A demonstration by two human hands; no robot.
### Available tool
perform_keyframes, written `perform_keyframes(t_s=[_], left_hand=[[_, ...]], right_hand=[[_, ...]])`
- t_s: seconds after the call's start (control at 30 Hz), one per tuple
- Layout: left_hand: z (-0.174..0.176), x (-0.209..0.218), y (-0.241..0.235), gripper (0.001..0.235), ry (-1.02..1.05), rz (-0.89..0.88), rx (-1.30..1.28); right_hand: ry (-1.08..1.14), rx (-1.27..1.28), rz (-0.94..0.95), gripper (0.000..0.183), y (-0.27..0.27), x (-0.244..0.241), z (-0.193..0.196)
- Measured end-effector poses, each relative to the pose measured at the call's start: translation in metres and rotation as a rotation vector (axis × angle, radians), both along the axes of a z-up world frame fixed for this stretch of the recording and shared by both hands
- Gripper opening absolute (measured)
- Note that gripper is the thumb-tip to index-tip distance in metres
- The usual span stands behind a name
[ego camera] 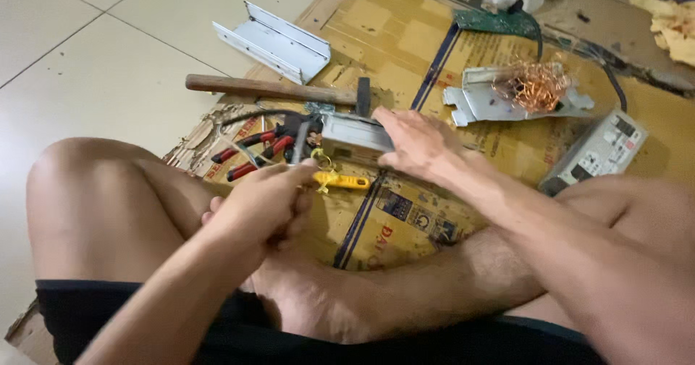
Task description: The person uses a utility knife to pry open the casing of a metal electronic device, likely a power supply unit. They remove the outer shell and then scrape off white adhesive residue from the metal surface using the knife blade.
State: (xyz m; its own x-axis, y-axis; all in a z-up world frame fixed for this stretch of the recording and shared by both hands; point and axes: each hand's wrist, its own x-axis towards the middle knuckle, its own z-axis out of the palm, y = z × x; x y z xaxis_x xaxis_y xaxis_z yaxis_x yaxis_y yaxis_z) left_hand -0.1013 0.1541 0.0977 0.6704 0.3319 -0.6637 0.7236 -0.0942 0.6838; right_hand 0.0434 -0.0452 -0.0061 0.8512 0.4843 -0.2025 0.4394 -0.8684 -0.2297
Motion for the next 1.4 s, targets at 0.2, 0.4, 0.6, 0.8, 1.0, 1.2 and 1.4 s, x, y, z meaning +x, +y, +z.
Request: perform_keyframes(t_s=[0.2, 0.4, 0.6, 0.8, 1.0, 1.2, 1.4], left_hand=[[-0.039, 0.006, 0.052, 0.031, -0.164, 0.243, -0.871], [-0.067, 0.009, 0.072, 0.039, -0.157, 0.179, -1.34], [-0.072, 0.011, 0.074, 0.044, -0.137, 0.153, -1.46], [-0.068, 0.012, 0.072, 0.046, -0.107, 0.175, -1.391], [-0.074, 0.012, 0.072, 0.042, -0.135, 0.11, -1.464], [-0.059, 0.014, 0.065, 0.036, -0.072, 0.175, -1.245], [-0.067, 0.016, 0.065, 0.041, -0.086, 0.111, -1.314]], right_hand=[[-0.227, -0.145, 0.44, 0.051, -0.04, 0.023, 0.013], [-0.577, -0.357, 1.012, 0.067, -0.058, 0.02, 0.024], [-0.401, -0.266, 1.04, 0.083, -0.06, 0.005, 0.001], [-0.292, -0.145, 0.638, 0.075, -0.039, -0.045, 0.025], [0.192, 0.562, -1.007, 0.075, 0.003, -0.091, 0.067], [0.487, 0.617, -1.214, 0.101, 0.036, -0.085, 0.033], [0.047, 0.532, -1.036, 0.038, 0.021, -0.092, 0.021]])
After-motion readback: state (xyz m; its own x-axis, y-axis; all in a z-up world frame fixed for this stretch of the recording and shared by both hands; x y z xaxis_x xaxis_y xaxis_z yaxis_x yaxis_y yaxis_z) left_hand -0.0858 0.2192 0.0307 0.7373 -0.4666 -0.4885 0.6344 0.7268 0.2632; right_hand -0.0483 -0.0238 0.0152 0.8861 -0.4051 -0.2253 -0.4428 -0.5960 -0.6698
